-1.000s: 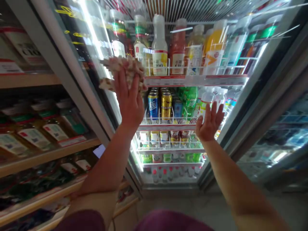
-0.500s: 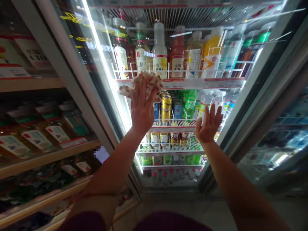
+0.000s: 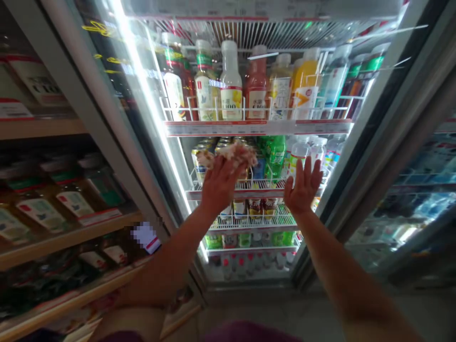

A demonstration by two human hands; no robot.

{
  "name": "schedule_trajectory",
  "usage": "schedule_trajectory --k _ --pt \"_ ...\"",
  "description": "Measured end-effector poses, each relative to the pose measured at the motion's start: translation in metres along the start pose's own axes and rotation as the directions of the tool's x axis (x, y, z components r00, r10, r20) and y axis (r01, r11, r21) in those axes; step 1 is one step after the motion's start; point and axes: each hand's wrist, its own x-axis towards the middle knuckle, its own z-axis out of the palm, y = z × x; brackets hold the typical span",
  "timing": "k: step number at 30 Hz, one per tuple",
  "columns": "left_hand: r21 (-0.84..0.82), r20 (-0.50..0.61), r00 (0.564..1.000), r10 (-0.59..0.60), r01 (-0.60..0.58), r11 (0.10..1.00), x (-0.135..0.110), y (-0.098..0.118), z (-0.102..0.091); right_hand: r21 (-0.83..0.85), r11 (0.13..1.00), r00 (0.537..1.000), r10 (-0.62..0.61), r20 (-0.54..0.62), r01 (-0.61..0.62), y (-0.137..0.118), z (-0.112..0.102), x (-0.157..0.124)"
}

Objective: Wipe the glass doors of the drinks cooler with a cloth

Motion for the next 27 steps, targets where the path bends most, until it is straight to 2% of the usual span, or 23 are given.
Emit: schedule_trajectory --k 3,5,7,10,12,14,16,18,19,21,24,27 --pt "-0.007 -0.117 0.984 -0.136 0.136 0.991 0.043 -0.017 -0.012 -0.002 1.000 0.999 -0.025 -0.036 0.025 0.000 0.000 0.000" --pt "-0.018 -0.149 0.978 -0.144 0.143 0.990 0.046 -0.012 -0.010 0.001 0.999 0.998 -0.038 -0.055 0.038 0.000 0.000 0.000" --pt "-0.035 -0.129 0.986 -0.103 0.100 0.994 0.028 0.005 -0.001 0.005 0.999 0.997 -0.045 -0.069 0.046 0.000 0.000 0.001" --pt "-0.058 0.015 0.999 0.041 -0.040 0.997 -0.015 0.036 0.017 0.014 0.998 0.995 -0.058 -0.085 0.059 0.000 0.001 0.001" --pt "-0.081 0.112 0.971 0.213 -0.205 0.975 -0.033 0.047 0.026 0.020 0.998 0.994 -0.059 -0.093 0.061 0.000 0.001 0.001" --pt "-0.078 0.116 0.947 0.299 -0.292 0.953 -0.033 0.044 0.026 0.024 0.998 0.995 -0.051 -0.085 0.053 0.000 0.001 0.001" --pt "-0.040 0.038 0.970 0.242 -0.240 0.970 -0.014 0.028 0.020 0.029 0.998 0.996 -0.047 -0.073 0.049 0.000 0.001 0.001" --pt "-0.010 -0.086 0.991 0.099 -0.101 0.995 0.016 0.008 0.008 0.039 0.998 0.996 -0.048 -0.073 0.051 0.000 0.001 0.000" --pt "-0.025 -0.119 0.993 0.008 -0.012 1.000 0.032 -0.001 0.003 0.042 0.998 0.996 -0.050 -0.080 0.053 0.001 0.001 0.000" --pt "-0.054 -0.182 0.979 -0.091 0.083 0.995 0.057 -0.012 -0.006 0.046 0.997 0.994 -0.054 -0.094 0.059 0.000 0.001 0.000" --pt "-0.077 -0.208 0.966 -0.155 0.142 0.987 0.068 -0.006 -0.005 0.041 0.997 0.993 -0.057 -0.104 0.061 0.000 0.001 0.001" --pt "-0.061 -0.125 0.990 -0.070 0.062 0.996 0.047 0.023 0.010 0.029 0.998 0.994 -0.056 -0.093 0.059 -0.001 0.000 0.001"
